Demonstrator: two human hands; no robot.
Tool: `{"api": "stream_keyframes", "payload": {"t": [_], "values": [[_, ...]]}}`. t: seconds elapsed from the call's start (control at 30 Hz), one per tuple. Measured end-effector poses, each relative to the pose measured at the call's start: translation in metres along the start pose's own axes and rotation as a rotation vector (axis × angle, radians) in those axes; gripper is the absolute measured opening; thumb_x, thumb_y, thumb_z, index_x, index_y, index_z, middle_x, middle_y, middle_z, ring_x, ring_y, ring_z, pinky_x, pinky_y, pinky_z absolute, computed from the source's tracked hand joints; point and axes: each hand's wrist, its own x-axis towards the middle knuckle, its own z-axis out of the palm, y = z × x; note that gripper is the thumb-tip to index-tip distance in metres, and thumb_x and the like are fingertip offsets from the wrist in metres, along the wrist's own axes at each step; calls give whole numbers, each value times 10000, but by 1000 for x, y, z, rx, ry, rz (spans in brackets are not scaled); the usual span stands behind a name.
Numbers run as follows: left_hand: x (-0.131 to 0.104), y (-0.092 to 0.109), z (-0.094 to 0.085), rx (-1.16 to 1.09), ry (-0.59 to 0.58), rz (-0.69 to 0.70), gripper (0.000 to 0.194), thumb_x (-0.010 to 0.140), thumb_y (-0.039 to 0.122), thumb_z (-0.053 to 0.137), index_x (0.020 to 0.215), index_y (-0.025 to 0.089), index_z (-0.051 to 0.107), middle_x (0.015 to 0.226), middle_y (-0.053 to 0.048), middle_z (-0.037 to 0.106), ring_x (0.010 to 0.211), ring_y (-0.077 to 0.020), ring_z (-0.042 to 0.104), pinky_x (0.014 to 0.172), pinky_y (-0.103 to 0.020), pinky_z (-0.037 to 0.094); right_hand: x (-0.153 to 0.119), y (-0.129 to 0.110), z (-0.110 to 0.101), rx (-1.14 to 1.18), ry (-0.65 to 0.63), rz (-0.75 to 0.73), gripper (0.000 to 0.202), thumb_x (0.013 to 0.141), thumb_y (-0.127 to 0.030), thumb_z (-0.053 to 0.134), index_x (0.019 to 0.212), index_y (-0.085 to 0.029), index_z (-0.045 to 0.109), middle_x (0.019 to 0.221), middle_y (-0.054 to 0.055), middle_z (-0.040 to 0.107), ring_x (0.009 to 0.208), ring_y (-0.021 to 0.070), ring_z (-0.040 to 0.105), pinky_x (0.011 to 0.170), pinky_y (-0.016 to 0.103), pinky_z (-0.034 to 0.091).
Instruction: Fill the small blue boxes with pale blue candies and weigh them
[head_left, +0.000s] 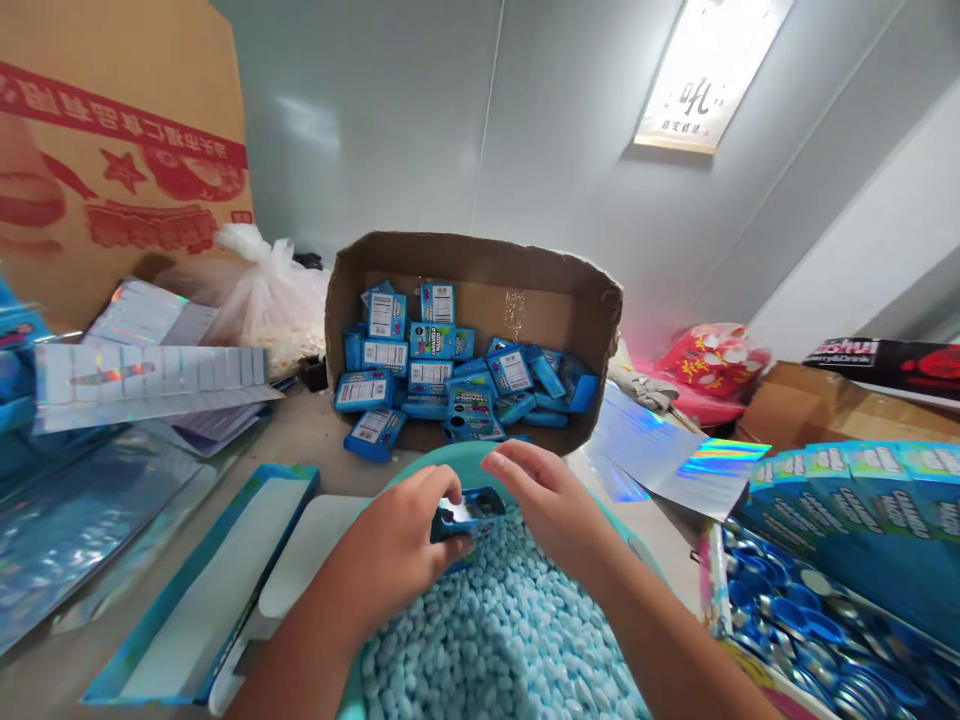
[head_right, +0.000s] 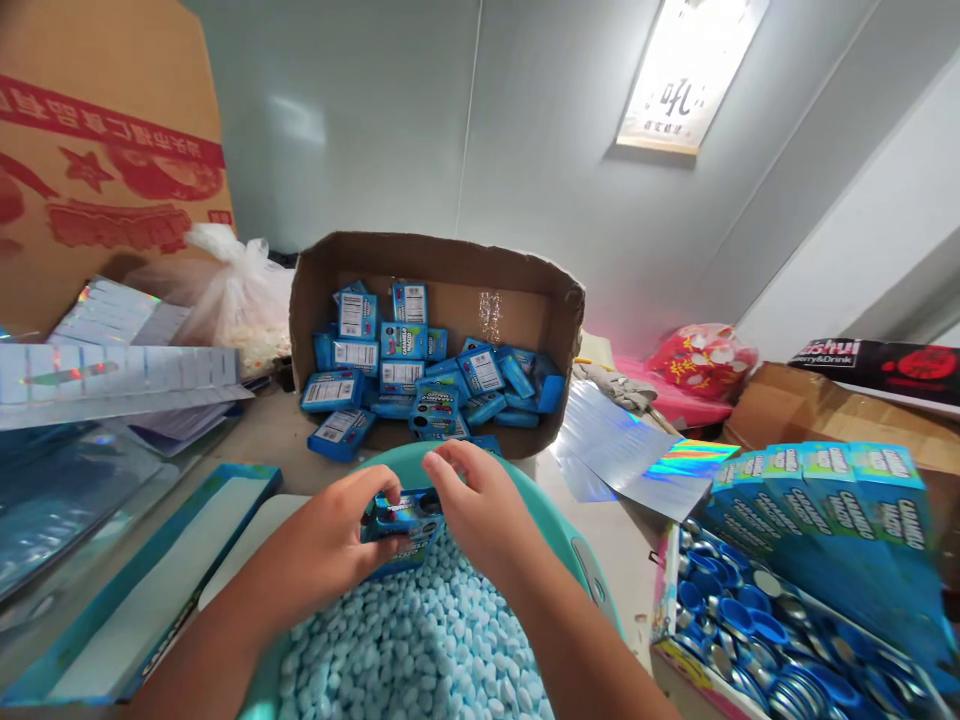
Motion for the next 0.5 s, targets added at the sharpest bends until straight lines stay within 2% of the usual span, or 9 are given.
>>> {"api": "stream_keyframes", "payload": {"t": [0.1, 0.17, 0.23, 0.3, 0.4, 0.47, 0.5], "values": [[0, -1, 2, -34, 27, 29, 346, 826, 211, 685, 1141, 303, 579, 1164, 3, 646, 1042, -234, 619, 813, -328, 467, 4, 8, -8, -139, -27, -5, 234, 898, -409, 628, 771, -234, 718, 727, -4, 650, 700, 190, 540, 629, 287, 365], [1, -2, 4, -54, 100, 42, 454, 846, 197, 655, 1260, 345, 540, 1283, 1, 616, 1090, -233, 622, 779, -311, 497, 8, 16, -9, -142, -16, 14, 250, 915, -421, 604, 785, -237, 713, 724, -8, 647, 694, 189, 540, 617, 279, 356], [0, -1, 4, -51, 260, 46, 491, 876, 246, 649, 1328, 351, 487, 1341, -18, 590, 1126, -243, 618, 750, -305, 521, 12, 24, -6, -88, 12, 23, 275, 939, -442, 560, 828, -242, 712, 758, -7, 661, 719, 194, 557, 619, 275, 362], [-2, 0, 0, -10, 493, 53, 470, 895, 314, 662, 1325, 313, 471, 1334, -51, 585, 1168, -258, 599, 846, -341, 533, 14, 30, -2, -57, 6, 22, 286, 946, -450, 539, 862, -245, 719, 793, 3, 680, 743, 205, 575, 633, 285, 379], [-12, -1, -20, 82, 813, 62, 383, 901, 345, 676, 1234, 263, 508, 1233, -67, 599, 1142, -257, 598, 962, -399, 499, 9, 32, 4, -150, -78, 1, 254, 912, -432, 588, 844, -240, 741, 817, 37, 703, 764, 233, 594, 676, 329, 399], [-22, -6, -40, 100, 931, 37, 284, 906, 354, 674, 1137, 247, 547, 1167, -57, 602, 1100, -245, 609, 943, -391, 503, 1, 30, 7, -207, -184, -11, 201, 843, -416, 674, 856, -241, 772, 880, 75, 727, 803, 267, 623, 709, 364, 410], [-28, -12, -50, 84, 944, 13, 244, 908, 363, 672, 1084, 239, 558, 1153, -55, 601, 1100, -243, 611, 940, -386, 506, -4, 29, 9, -219, -262, -2, 188, 792, -407, 724, 878, -252, 788, 925, 89, 737, 819, 283, 639, 717, 377, 417]]}}
